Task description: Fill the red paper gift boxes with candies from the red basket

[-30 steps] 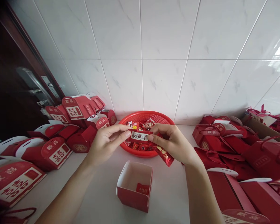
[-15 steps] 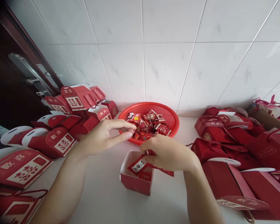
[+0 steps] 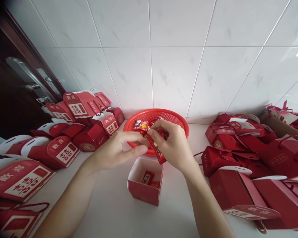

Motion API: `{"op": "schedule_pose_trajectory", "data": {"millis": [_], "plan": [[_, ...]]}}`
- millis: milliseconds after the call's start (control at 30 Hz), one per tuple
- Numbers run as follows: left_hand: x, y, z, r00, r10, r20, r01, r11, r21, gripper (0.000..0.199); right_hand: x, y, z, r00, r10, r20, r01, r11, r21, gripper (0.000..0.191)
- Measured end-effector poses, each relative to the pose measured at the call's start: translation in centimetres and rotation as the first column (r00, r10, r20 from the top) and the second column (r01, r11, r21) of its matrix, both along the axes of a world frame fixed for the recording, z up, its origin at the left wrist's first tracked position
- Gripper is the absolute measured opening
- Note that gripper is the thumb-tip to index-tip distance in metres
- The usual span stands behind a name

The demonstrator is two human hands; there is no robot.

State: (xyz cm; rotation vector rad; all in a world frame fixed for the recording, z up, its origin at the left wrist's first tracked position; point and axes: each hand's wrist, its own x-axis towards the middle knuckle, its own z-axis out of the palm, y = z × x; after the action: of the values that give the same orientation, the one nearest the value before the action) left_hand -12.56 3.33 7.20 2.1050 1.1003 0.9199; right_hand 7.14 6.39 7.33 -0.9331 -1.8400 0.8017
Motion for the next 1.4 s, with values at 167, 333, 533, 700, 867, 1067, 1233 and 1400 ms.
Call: {"op": "schedule_pose_trajectory", "data": {"millis": [167, 333, 533, 700, 867, 1067, 1233, 1400], "plan": [[1.2, -0.3, -0.6, 0.997, -0.02, 0.07, 0.025, 0.997, -0.077, 0.018, -1.6, -0.3, -0.7, 0.987, -0.118, -0.11, 0.126, 0.99, 0.06, 0.019], [1.8, -0.3, -0.7, 0.989, 0.041, 0.14, -0.028, 0.995, -0.092, 0.02, -1.9, -0.2, -0.9, 0.98, -0.145, -0.133, 0.158, 0.983, 0.093, 0.019], [1.7, -0.2, -0.2, 0.968, 0.141, 0.206, -0.135, 0.99, -0.044, 0.019, -1.1, 0.2, -0.6, 0.982, -0.044, -0.185, 0.048, 0.999, 0.019, 0.022], [1.0, 0.1, -0.4, 0.94, 0.235, 0.246, -0.242, 0.97, 0.001, 0.019, -0.1, 0.9, -0.4, 0.969, 0.029, -0.244, -0.034, 0.999, -0.016, 0.03], [1.0, 0.1, -0.4, 0.91, 0.269, 0.315, -0.294, 0.955, 0.035, 0.02, 0.8, 1.1, -0.2, 0.97, 0.138, -0.202, -0.161, 0.982, -0.101, 0.039], [1.2, 0.3, -0.7, 0.891, 0.232, 0.392, -0.267, 0.963, 0.037, 0.019, 0.6, 0.8, -0.1, 0.949, 0.159, -0.271, -0.202, 0.97, -0.139, 0.04], [1.2, 0.3, -0.6, 0.917, 0.158, 0.366, -0.168, 0.986, -0.004, 0.016, 0.2, 0.7, -0.2, 0.928, 0.158, -0.336, -0.217, 0.965, -0.145, 0.038], [1.2, 0.3, -0.5, 0.909, 0.161, 0.385, -0.16, 0.986, -0.036, 0.017, 0.2, 1.0, -0.5, 0.919, 0.188, -0.347, -0.246, 0.96, -0.131, 0.038]]}}
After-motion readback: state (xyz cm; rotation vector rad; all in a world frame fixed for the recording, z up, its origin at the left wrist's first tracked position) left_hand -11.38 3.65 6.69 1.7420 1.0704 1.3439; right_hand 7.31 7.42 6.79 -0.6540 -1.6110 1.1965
